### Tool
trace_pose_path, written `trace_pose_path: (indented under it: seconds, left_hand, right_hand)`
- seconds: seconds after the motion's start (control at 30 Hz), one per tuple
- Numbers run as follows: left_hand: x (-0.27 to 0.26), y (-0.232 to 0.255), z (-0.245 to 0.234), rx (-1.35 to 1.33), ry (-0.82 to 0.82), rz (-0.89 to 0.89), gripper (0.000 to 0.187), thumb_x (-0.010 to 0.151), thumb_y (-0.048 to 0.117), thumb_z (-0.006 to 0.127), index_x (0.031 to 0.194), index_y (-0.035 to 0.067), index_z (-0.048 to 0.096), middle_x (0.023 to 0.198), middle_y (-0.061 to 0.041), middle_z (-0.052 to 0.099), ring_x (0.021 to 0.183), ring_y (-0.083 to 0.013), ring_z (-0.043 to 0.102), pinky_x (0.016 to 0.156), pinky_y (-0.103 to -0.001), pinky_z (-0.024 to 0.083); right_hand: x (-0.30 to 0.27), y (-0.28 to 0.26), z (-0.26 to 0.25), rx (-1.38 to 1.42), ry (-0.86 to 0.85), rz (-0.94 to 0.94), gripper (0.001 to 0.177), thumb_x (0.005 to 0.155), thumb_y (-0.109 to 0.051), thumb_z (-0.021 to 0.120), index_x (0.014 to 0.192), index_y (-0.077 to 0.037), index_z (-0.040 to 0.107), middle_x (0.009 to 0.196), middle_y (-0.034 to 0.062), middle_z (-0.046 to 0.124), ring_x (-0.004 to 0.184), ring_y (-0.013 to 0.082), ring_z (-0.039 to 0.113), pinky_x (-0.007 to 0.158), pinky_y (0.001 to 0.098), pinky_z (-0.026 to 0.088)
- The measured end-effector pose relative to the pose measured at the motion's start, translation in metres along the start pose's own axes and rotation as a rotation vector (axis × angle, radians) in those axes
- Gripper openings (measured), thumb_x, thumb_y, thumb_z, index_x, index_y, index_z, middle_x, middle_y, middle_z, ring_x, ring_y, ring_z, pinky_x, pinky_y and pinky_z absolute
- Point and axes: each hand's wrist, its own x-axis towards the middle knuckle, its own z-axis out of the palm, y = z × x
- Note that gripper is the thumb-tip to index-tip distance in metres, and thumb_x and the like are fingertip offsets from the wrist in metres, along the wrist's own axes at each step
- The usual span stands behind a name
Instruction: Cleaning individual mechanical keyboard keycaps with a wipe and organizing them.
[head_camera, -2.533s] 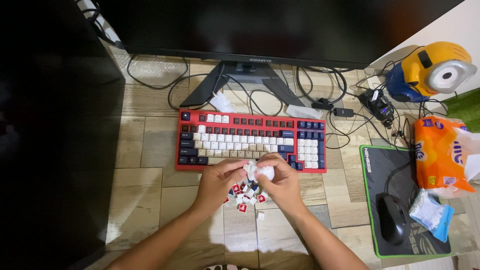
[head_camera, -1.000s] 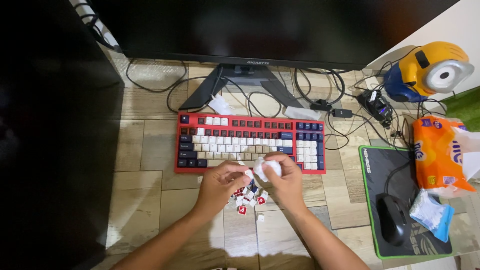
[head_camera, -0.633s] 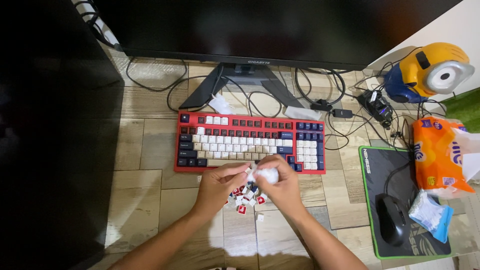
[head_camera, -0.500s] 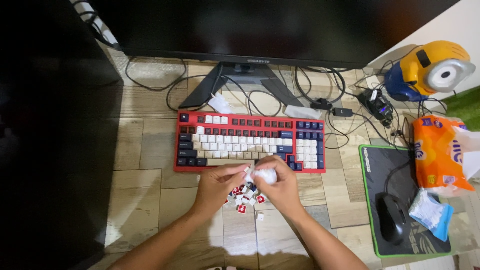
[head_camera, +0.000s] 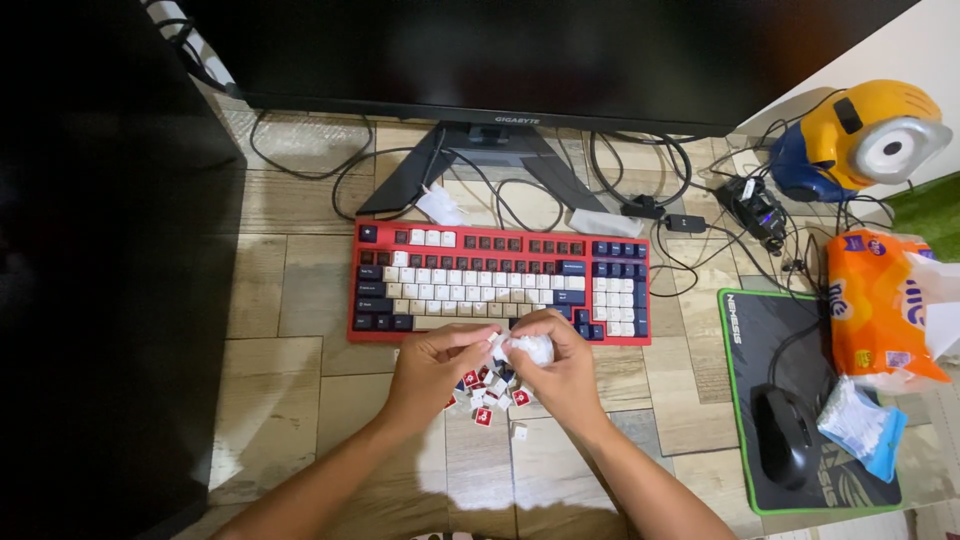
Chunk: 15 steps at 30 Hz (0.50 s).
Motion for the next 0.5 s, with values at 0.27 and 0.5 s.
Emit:
trace_pose_path:
  seconds: [0.27,0.5]
  left_hand:
    - [0.001,0.006,0.0,0.086,0.031,-0.046,0.022,0.091,0.0,0.071,0.113,0.001,0.077,0.105,-0.011,0.08,0.087,-0.0127,0.073,0.078,-0.025,0.062]
    - [0.003,-0.009,-0.003,0.138,-0.011,0.236,0.025,0.084,-0.003,0.078,0.109,0.0,0.077,0.115,-0.012,0.069,0.101,-0.0139,0.07,0.086,-0.026,0.063]
  right_hand:
    - [0.002,0.006,-0.001,-0.029,0.031,-0.021,0.016,0.086,0.004,0.075,0.099,-0.001,0.067,0.105,0.0079,0.067,0.095,0.0135,0.065,0.082,0.0262,0.054]
    - [0.001,0.003,-0.006,0.081,0.056,0.107,0.017,0.084,0.002,0.074,0.098,-0.002,0.066,0.104,0.008,0.068,0.086,0.0122,0.065,0.069,0.0255,0.056]
